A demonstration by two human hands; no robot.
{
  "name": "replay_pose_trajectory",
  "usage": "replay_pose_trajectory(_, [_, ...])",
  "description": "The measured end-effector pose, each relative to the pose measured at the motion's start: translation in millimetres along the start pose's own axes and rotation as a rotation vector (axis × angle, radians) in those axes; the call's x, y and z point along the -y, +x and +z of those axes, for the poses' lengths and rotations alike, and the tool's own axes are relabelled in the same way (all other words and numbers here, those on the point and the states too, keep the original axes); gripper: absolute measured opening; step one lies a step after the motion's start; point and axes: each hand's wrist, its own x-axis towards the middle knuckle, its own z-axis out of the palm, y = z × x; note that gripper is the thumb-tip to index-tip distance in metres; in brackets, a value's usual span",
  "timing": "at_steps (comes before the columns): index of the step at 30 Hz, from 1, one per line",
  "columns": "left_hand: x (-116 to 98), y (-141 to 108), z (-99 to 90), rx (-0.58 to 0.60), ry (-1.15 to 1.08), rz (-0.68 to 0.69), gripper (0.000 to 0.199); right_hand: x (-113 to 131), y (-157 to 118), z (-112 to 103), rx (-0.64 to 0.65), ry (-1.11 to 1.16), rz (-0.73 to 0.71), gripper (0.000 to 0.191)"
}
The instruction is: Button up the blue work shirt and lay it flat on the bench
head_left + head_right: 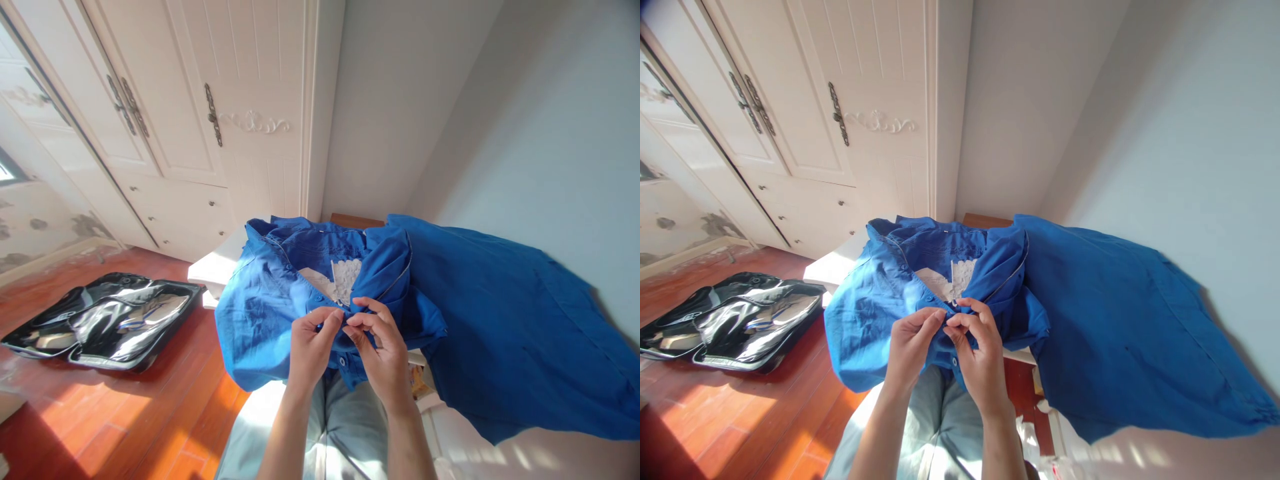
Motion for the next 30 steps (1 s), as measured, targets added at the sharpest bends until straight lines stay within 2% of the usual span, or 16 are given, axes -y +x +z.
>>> replay_pose_trajectory(5, [-5.6,-2.4,4.4,0.005,0.042,0.026,0.028,-0.5,0.2,-2.5,0.017,-0.016,-0.031,0.01])
replay_pose_trajectory(8, [-8.2,-3.8,3.5,-0.026,0.086,0.063,0.03,0.8,-0.8,-6.8,0.016,-0.031,-0.022,0.007])
replay_pose_trajectory(13, [-8.0,-2.7,-10.1,-0.152,0.178,0.146,0.032,4.4,-2.9,-19.2,-0.113,0.073,0.059,0.003])
replay_pose_trajectory(18, [-10.3,-1.8,-23.0,-0.115,0.215,0.154,0.03,7.2,-2.9,-25.1,-0.178,0.111,0.159,0.008])
replay_pose_trajectory(22, [-11.7,-1.0,-25.1,-0.177,0.286,0.132,0.029,3.3,-2.8,-24.6,-0.176,0.096,0.284,0.018])
replay_pose_trajectory(27, [-6.5,1.4,-26.4,-0.273,0.292,0.128,0.032,-6.3,0.4,-32.6,-0.385,-0.019,0.483,0.044])
replay_pose_trajectory(30, [-1.4,2.3,-26.9,-0.301,0.246,0.105,0.035,-10.6,2.5,-36.1,-0.366,-0.032,0.575,0.064])
